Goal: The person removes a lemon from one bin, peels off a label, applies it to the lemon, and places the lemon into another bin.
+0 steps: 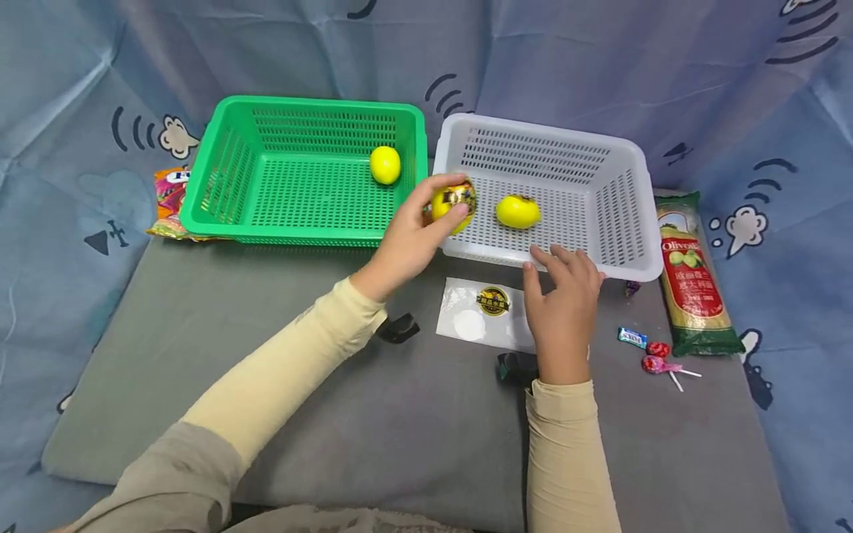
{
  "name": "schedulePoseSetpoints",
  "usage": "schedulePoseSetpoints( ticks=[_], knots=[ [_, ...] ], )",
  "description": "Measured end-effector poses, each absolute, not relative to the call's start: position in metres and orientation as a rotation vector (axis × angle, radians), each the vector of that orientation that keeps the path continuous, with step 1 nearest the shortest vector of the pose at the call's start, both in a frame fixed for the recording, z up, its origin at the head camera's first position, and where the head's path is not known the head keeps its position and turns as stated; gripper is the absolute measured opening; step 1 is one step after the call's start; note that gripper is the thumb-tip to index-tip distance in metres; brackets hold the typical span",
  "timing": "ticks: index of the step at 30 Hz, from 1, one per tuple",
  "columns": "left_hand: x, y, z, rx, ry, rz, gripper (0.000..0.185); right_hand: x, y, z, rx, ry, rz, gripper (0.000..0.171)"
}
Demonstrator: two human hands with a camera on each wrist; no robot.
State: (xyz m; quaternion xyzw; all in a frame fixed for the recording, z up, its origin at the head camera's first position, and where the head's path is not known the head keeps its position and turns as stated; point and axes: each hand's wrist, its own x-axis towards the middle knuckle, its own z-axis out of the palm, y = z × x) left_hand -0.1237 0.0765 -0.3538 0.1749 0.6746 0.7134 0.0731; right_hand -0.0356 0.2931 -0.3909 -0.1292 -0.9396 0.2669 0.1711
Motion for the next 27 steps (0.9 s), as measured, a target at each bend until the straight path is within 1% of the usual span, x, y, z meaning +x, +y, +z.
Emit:
schedulePoseSetpoints(
  ticks=[4,6,8,10,12,14,17,20,24,27],
  knots=[
    [-0.156,0.120,-0.353,0.553,2.327,1.634,0.044,-0.035,0.294,-0.392,-0.366,-2.670,0.793,0.035],
    [-0.163,0.134,-0.358,0.559,2.401,1.421,0.052,-0.034,0.294,-0.393,-0.359,-2.669,0.802,0.034],
    [-0.164,0.140,-0.361,0.554,2.408,1.333,0.063,-0.034,0.294,-0.393,-0.349,-2.664,0.809,0.033],
    [-0.161,0.136,-0.358,0.572,2.402,1.325,0.073,-0.035,0.295,-0.392,-0.339,-2.652,0.800,0.032],
    [-0.156,0.125,-0.355,0.611,2.380,1.410,0.077,-0.035,0.298,-0.390,-0.342,-2.644,0.791,0.033],
    [-0.147,0.105,-0.352,0.625,2.334,1.571,0.067,-0.035,0.299,-0.389,-0.341,-2.645,0.788,0.033],
    [-0.130,0.064,-0.360,0.635,2.293,1.820,0.041,-0.036,0.296,-0.386,-0.337,-2.678,0.802,0.034],
    [-0.109,0.022,-0.373,0.543,2.301,2.008,0.022,-0.038,0.290,-0.378,-0.350,-2.695,0.836,0.034],
    [-0.084,-0.022,-0.394,0.370,2.284,2.145,0.016,-0.054,0.263,-0.368,-0.302,-2.626,0.919,0.030],
    [-0.072,-0.039,-0.407,0.289,2.254,2.190,0.016,-0.076,0.224,-0.369,-0.131,-2.604,0.957,0.024]
  ],
)
